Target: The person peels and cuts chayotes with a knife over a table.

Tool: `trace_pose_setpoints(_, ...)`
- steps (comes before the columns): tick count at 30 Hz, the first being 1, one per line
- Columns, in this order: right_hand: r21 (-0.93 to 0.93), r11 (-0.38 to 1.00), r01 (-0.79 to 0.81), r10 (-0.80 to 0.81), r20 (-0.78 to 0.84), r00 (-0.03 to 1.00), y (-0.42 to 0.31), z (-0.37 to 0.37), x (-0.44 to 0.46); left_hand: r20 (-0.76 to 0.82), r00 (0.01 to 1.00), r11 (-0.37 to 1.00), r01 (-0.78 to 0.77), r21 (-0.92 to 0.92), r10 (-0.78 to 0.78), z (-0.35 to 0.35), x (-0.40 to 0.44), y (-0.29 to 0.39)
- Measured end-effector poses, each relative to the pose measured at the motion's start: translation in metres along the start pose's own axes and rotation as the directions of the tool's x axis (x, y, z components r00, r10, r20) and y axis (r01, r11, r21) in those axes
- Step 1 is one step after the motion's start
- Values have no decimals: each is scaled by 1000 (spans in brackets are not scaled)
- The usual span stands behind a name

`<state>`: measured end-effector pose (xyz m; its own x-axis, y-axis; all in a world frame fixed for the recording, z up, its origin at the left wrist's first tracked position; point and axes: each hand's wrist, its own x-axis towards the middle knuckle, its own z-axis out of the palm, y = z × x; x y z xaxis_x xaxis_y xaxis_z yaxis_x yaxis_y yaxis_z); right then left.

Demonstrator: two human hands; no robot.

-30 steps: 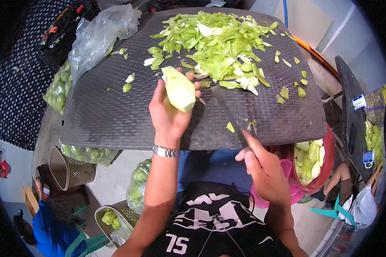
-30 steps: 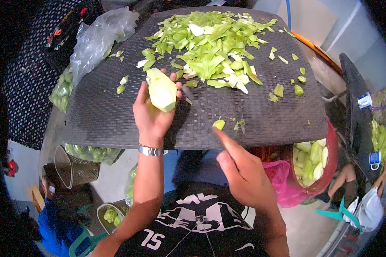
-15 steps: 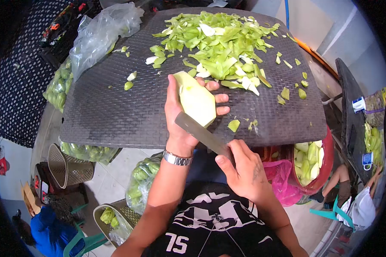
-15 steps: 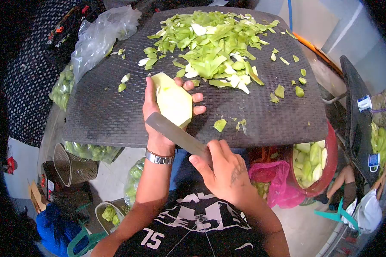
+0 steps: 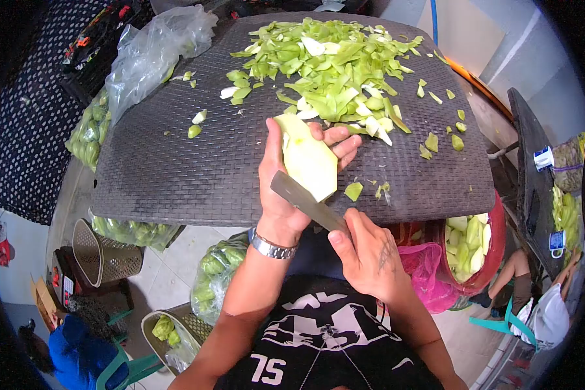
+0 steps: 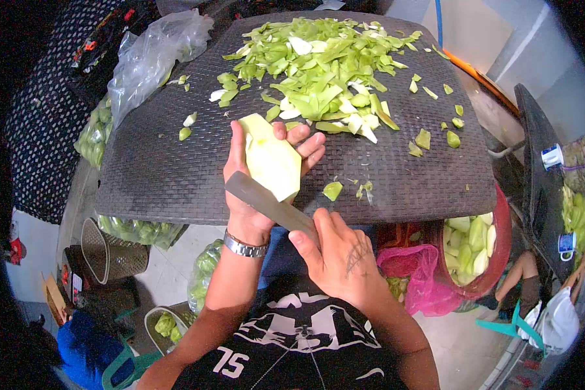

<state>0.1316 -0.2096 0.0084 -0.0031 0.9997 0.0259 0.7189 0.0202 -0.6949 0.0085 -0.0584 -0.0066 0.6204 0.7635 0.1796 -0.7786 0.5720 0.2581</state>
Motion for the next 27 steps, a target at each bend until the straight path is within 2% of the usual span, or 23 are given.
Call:
trace_pose_setpoints(5,-28,1000,-1,1,-26,1000,3,3,-2,-104,987,991,-116,67,123,7,-7,-9)
trace_pose_setpoints(8,62,996,62,-53,-128,990,13,12,5,17,995,991,-95,92,94,-1,-10,-26)
trace_pose_setpoints(11,61,997,41,-33,-131,991,9,8,9,-120,977,979,-161,125,176,-1,-16,-37)
trace_pose_setpoints(18,2,1000,24,-23,-105,994,14,10,6,-187,945,959,-246,140,269,3,-24,-45)
trace_pose_setpoints(23,-8,1000,15,-16,-136,991,13,16,6,-158,933,943,-305,134,324,-1,-26,-44)
trace_pose_setpoints(27,-52,998,-20,13,-120,993,6,12,4,-152,939,951,-296,95,307,-4,-26,-43)
